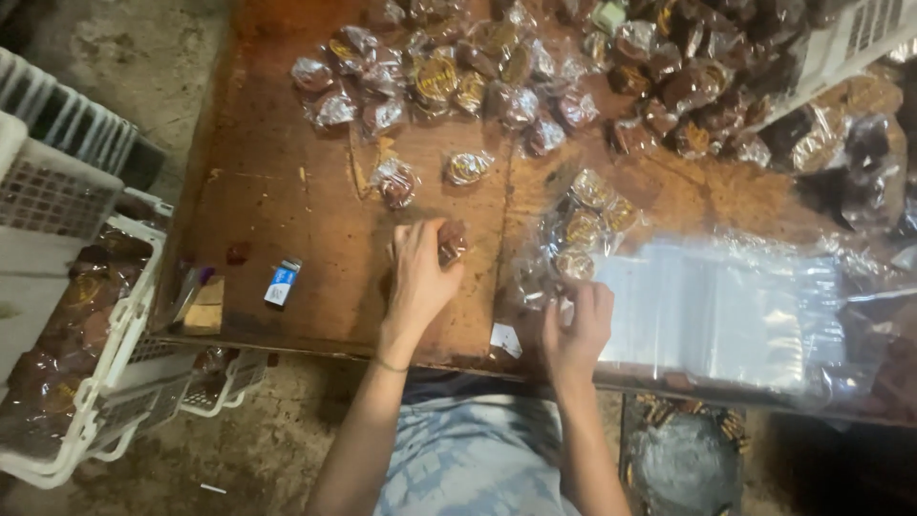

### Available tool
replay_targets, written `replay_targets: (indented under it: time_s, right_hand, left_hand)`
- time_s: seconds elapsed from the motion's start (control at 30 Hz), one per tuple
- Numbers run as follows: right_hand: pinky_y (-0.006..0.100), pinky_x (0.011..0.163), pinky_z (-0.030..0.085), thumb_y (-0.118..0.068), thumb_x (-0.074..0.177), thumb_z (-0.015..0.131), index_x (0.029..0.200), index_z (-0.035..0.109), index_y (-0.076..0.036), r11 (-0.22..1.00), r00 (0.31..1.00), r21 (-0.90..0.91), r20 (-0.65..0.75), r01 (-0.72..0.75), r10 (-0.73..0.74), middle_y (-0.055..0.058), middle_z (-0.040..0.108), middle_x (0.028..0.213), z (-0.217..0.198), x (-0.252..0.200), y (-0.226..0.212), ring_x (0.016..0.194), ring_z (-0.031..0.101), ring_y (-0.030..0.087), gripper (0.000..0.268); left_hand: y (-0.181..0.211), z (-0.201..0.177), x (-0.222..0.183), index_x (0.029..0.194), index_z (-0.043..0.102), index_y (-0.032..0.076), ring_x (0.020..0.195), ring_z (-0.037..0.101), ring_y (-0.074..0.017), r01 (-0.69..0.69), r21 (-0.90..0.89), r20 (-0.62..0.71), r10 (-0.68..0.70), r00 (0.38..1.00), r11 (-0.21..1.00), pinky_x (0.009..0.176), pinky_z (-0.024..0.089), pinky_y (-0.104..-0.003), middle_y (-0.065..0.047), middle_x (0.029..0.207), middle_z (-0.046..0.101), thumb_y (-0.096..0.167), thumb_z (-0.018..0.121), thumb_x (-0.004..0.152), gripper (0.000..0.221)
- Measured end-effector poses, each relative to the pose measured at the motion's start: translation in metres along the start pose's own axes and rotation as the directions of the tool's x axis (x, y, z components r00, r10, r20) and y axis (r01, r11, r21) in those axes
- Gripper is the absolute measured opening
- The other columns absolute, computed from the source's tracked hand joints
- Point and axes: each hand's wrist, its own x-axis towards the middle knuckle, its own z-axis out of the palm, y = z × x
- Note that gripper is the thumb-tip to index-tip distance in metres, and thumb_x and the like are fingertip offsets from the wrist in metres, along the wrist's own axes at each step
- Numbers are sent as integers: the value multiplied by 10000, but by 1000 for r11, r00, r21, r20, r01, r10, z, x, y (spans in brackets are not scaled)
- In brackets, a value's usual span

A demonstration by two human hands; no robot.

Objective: The person packages small wrapped baked goods into larger clear plastic bags by hand, using a lighter to seal the plastic bags.

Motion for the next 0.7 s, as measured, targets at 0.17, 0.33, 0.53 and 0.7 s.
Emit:
replay_targets:
  time_s: [0.17, 0.33, 0.53, 0.7]
  right_hand:
    - [310, 668, 506, -169, 917, 814, 972, 766, -166, 982, 984, 175, -171, 74, -44, -24, 584, 709, -16, 25, -25, 643, 592, 178, 74]
    - [307, 655, 520, -153, 911, 822, 984, 791, -168, 959, 997, 280, -79, 31, -9, -12, 623, 672, -26, 28, -38, 604, 614, 170, 80]
    - [361, 628, 518, -68, 922, 761, 970, 763, -105, 955, 995, 279, -52, 97, -86, 66, 616, 663, -28, 25, -37, 597, 619, 264, 61]
    - [421, 635, 523, 10, 864, 730, 931, 723, -74, 951, 970, 264, 134, 161, -201, 91, 604, 679, -23, 11, -38, 636, 634, 321, 107]
  left_hand:
    - [35, -25, -31, 1168, 720, 131, 978, 692, -371, -11, -569, 227, 170, 959, 822, 858, 545, -433, -132, 991, 753, 83, 836, 581, 600]
    - [61, -3, -39, 1376, 536, 87, 1098, 655, -400, 30, -695, 189, 141, 972, 719, 905, 564, -441, -188, 1331, 543, -43, 847, 616, 832]
    - [46, 54, -50, 1470, 483, 180, 1129, 642, -433, -325, -532, 39, 406, 913, 782, 860, 578, -485, -225, 1489, 350, -180, 733, 670, 912]
    - [42, 62, -43, 1494, 422, 319, 1074, 651, -440, -237, -495, 132, 342, 930, 836, 895, 583, -505, -237, 1486, 324, -91, 742, 807, 861]
